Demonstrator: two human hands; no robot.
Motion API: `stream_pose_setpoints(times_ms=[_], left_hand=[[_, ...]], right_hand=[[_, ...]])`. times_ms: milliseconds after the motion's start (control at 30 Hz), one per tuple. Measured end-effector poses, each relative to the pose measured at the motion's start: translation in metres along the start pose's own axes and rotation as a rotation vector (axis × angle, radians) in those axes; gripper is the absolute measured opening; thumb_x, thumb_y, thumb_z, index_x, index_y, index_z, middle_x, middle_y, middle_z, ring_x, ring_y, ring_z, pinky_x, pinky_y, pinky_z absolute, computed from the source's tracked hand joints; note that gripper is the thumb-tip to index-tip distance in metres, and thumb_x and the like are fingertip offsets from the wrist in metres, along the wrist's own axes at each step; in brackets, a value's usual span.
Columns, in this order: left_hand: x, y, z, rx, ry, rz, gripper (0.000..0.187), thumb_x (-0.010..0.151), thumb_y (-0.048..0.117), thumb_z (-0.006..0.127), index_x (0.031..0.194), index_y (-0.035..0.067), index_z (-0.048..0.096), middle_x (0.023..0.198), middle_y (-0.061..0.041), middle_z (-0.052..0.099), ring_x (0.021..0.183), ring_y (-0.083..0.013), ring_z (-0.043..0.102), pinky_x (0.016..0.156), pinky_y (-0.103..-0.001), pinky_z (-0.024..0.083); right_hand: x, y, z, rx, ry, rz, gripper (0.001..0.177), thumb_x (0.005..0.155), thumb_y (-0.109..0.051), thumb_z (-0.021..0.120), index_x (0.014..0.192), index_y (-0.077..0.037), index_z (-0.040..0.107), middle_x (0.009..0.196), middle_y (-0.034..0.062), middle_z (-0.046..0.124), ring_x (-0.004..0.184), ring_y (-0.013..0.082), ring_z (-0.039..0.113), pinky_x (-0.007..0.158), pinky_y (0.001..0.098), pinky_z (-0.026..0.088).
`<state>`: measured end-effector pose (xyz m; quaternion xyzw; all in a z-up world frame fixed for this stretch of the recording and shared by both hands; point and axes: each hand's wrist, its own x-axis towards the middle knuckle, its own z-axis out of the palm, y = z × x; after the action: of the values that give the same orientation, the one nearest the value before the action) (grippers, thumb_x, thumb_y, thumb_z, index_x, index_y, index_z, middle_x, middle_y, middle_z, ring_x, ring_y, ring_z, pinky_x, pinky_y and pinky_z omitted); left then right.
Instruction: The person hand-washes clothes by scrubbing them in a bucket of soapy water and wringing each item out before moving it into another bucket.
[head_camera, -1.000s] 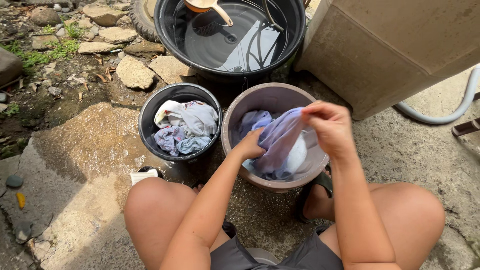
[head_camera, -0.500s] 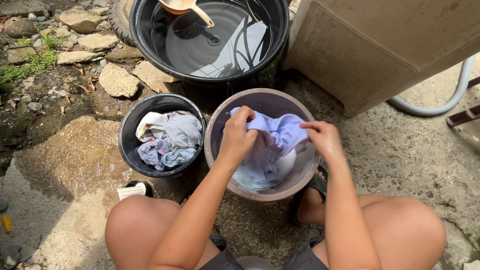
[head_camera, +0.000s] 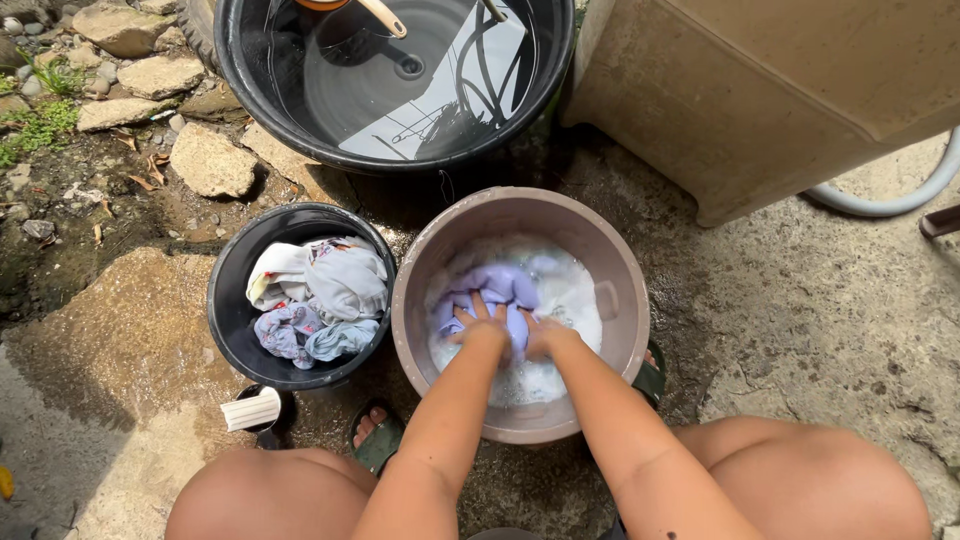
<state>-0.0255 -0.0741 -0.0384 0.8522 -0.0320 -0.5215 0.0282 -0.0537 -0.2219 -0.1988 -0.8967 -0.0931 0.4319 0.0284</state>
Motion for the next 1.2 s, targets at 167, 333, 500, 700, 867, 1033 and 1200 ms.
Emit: stream_pose_setpoints(times_ms=[167, 333, 500, 700, 867, 1033, 1200], left_hand=[[0.064, -0.005, 0.029, 0.243, 0.123, 0.081, 0.112, 0.077, 0.032, 0.084, 0.166, 0.018, 0.017, 0.171, -0.025, 0.005, 0.154, -0.0561, 0.005, 0.119, -0.065, 0.019], [0.076, -0.016, 0.031, -0.143, 0.301, 0.112, 0.046, 0.081, 0.020, 0.072, 0.126, 0.010, 0.076, 0.134, -0.015, 0.070, 0.125, -0.0322, 0.067, 0.102, -0.044, 0.055], [0.025, -0.043, 0.001, -0.486, 0.528, 0.558, 0.062, 0.058, 0.027, 0.090, 0.112, 0.004, 0.071, 0.109, -0.021, 0.075, 0.102, -0.0340, 0.071, 0.087, -0.042, 0.055], [-0.145, -0.012, -0.083, -0.752, 0.723, 0.748, 0.049, 0.073, 0.043, 0.084, 0.094, 0.000, 0.076, 0.082, -0.017, 0.076, 0.075, -0.0241, 0.075, 0.072, -0.036, 0.056], [-0.227, 0.012, -0.122, -1.224, 0.697, 1.135, 0.031, 0.081, 0.029, 0.085, 0.091, 0.002, 0.073, 0.081, -0.004, 0.072, 0.074, -0.0098, 0.065, 0.068, -0.027, 0.052], [-0.276, 0.006, -0.138, -1.596, 0.474, 1.342, 0.026, 0.086, 0.024, 0.084, 0.093, 0.005, 0.070, 0.081, 0.000, 0.069, 0.072, -0.0075, 0.062, 0.066, -0.023, 0.050], [-0.252, -0.020, -0.134, -1.750, 0.375, 1.357, 0.027, 0.086, 0.021, 0.086, 0.098, 0.005, 0.068, 0.086, -0.001, 0.068, 0.075, -0.0078, 0.061, 0.068, -0.024, 0.051]], right_hand=[[-0.003, -0.005, -0.013, 0.081, -0.129, 0.101, 0.053, 0.071, -0.017, 0.061, 0.120, -0.006, 0.078, 0.121, 0.0194, 0.074, 0.112, 0.0309, 0.073, 0.092, 0.0424, 0.058], [-0.031, -0.006, -0.045, 0.124, 0.259, 0.100, 0.039, 0.095, -0.036, 0.062, 0.122, -0.010, 0.072, 0.125, 0.0178, 0.070, 0.112, 0.0355, 0.068, 0.091, 0.0517, 0.053], [-0.099, 0.039, -0.103, 0.569, 0.230, -0.113, 0.070, 0.066, -0.030, 0.088, 0.132, -0.021, 0.069, 0.127, 0.0122, 0.074, 0.116, 0.0275, 0.071, 0.103, 0.0388, 0.053], [-0.240, -0.003, -0.179, 0.938, 0.492, -0.453, 0.131, 0.060, -0.022, 0.094, 0.163, -0.026, 0.013, 0.166, 0.0121, 0.027, 0.153, 0.0263, 0.024, 0.117, 0.0371, 0.024], [-0.241, -0.045, -0.172, 1.039, 0.641, -0.473, 0.124, 0.058, -0.023, 0.089, 0.158, -0.019, 0.017, 0.154, 0.0143, 0.042, 0.137, 0.0260, 0.045, 0.110, 0.0350, 0.037], [-0.182, -0.083, -0.150, 1.106, 0.658, -0.442, 0.097, 0.066, -0.017, 0.085, 0.148, -0.013, 0.034, 0.142, 0.0134, 0.052, 0.124, 0.0238, 0.053, 0.102, 0.0340, 0.043], [-0.146, -0.052, -0.141, 1.066, 0.660, -0.217, 0.071, 0.074, -0.011, 0.081, 0.139, -0.008, 0.052, 0.129, 0.0126, 0.062, 0.112, 0.0217, 0.061, 0.094, 0.0331, 0.050]])
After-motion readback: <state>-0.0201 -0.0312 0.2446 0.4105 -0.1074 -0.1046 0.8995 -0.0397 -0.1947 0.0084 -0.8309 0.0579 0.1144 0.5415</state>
